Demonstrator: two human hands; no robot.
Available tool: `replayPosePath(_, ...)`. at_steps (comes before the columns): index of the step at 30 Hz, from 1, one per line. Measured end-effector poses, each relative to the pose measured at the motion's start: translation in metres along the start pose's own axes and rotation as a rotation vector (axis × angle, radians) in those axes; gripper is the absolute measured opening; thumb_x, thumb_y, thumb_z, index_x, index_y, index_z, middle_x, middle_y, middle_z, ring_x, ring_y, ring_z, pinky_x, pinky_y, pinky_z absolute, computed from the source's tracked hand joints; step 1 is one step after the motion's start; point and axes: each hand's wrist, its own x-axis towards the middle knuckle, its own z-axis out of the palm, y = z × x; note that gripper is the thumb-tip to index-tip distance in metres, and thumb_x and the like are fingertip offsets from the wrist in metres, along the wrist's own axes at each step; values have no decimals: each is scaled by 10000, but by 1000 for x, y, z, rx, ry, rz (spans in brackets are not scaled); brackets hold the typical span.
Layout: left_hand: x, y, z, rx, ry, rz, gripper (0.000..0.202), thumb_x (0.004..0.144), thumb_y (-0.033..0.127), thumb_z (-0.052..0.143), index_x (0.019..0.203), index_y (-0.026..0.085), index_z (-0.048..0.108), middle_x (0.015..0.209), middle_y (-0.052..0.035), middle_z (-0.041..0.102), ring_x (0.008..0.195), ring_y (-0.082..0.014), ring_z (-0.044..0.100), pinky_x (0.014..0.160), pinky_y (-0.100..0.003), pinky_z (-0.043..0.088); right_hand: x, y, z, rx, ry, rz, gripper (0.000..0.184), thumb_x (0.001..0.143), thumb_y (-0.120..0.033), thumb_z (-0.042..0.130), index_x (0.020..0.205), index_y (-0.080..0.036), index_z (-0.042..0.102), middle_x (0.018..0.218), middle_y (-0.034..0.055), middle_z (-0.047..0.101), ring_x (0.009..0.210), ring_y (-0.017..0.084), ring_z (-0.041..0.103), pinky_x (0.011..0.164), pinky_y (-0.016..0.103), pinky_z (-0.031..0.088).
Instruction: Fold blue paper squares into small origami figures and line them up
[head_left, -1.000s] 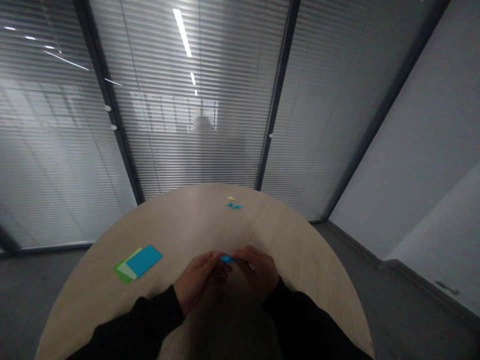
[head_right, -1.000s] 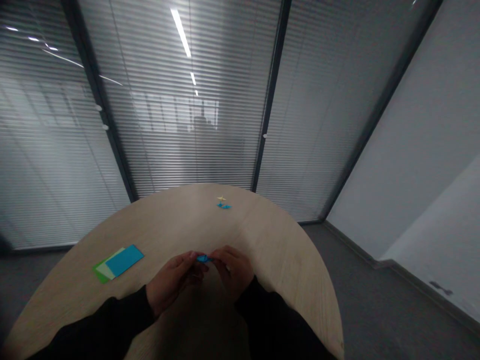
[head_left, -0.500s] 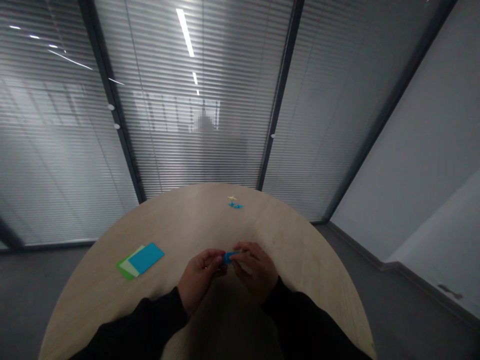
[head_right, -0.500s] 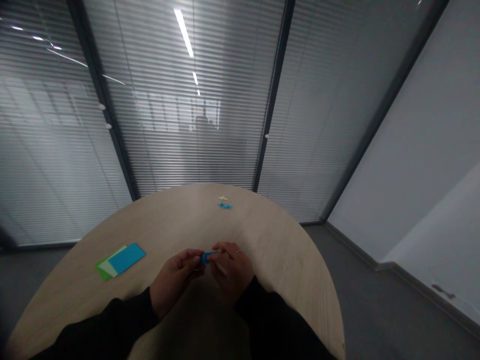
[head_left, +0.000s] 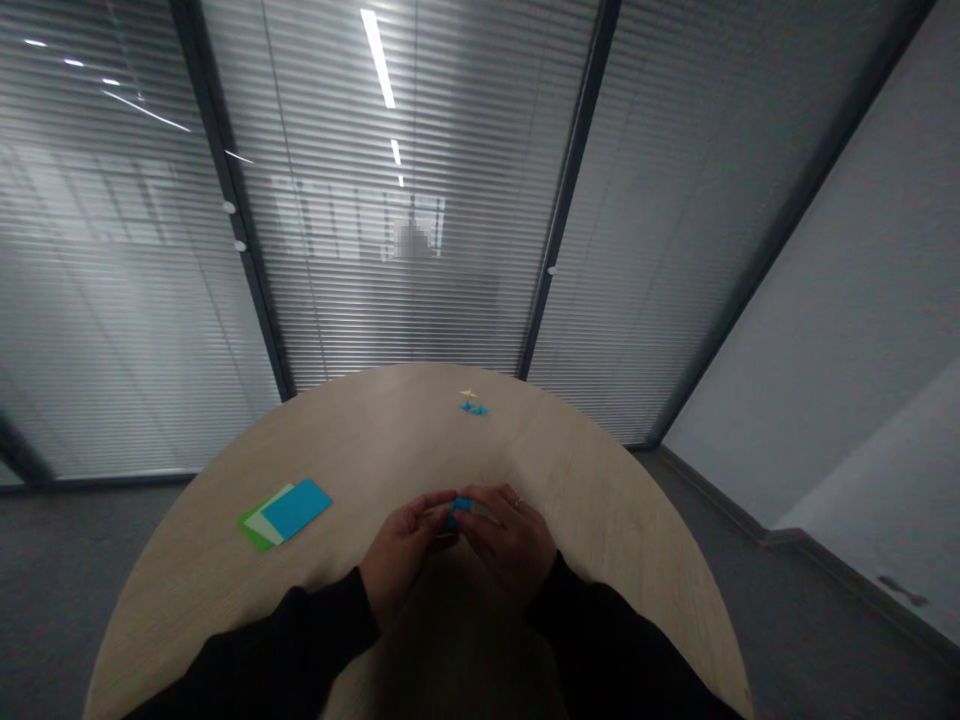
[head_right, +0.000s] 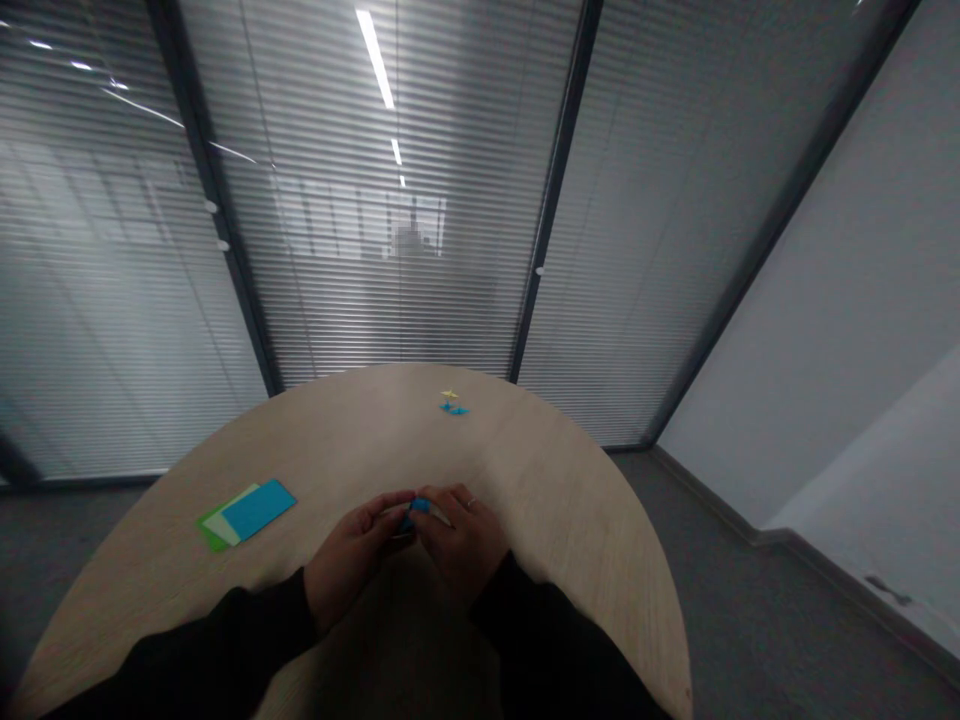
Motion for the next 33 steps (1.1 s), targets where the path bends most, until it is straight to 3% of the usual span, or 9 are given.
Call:
replayPosePath(7,-1,2,1,39,22,-3,443,782,395,759,1137,150,657,1048,-107,724,899,-191,665,882,-345,480,1,-2,-8,-68,21,-22,174,936,-197,567,907,-241,733,985,57,724,823,208,595,647,308,504)
replayPosePath(13,-2,2,-1,32,-16,-9,450,774,387,769,1139,157,640,1030,-105,727,908,-201,670,864,-344,493,-2,-2,-5,94,92,72,219,944,-217,543,802,-236,709,897,58,690,790,191,569,684,314,492)
replayPosePath(16,-2,0,-2,50,-28,6,466,793,396,752,1178,167,621,1063,-107,721,935,-209,672,886,-358,492,-3,-2,-1,275,113,182,178,923,-235,572,784,-224,683,868,55,657,800,188,585,707,327,500)
replayPosePath(20,-2,-1,-3,64,-25,29,495,808,429,730,1212,174,603,1062,-107,723,923,-210,677,887,-372,493,-4,-2,7,576,147,399,140,858,-303,668,750,-215,675,857,39,603,705,149,586,558,246,488)
replayPosePath(25,-3,2,-1,48,-23,21,496,787,413,754,1193,166,612,1039,-108,733,900,-207,677,883,-367,489,-6,-1,15,693,159,533,139,783,-311,748,733,-205,674,801,11,588,611,118,527,518,227,438)
replayPosePath(29,-4,4,1,46,2,8,517,756,388,779,1189,160,611,1012,-112,746,891,-210,683,885,-367,485,-7,-1,18,727,152,551,129,798,-322,712,758,-205,674,795,12,579,609,116,515,514,221,436)
replayPosePath(33,-2,2,-1,16,-9,5,515,730,368,799,1164,157,619,1035,-126,744,931,-233,691,905,-386,487,-5,-4,16,626,106,507,51,777,-260,688,790,-211,692,817,21,580,602,113,506,499,209,442)
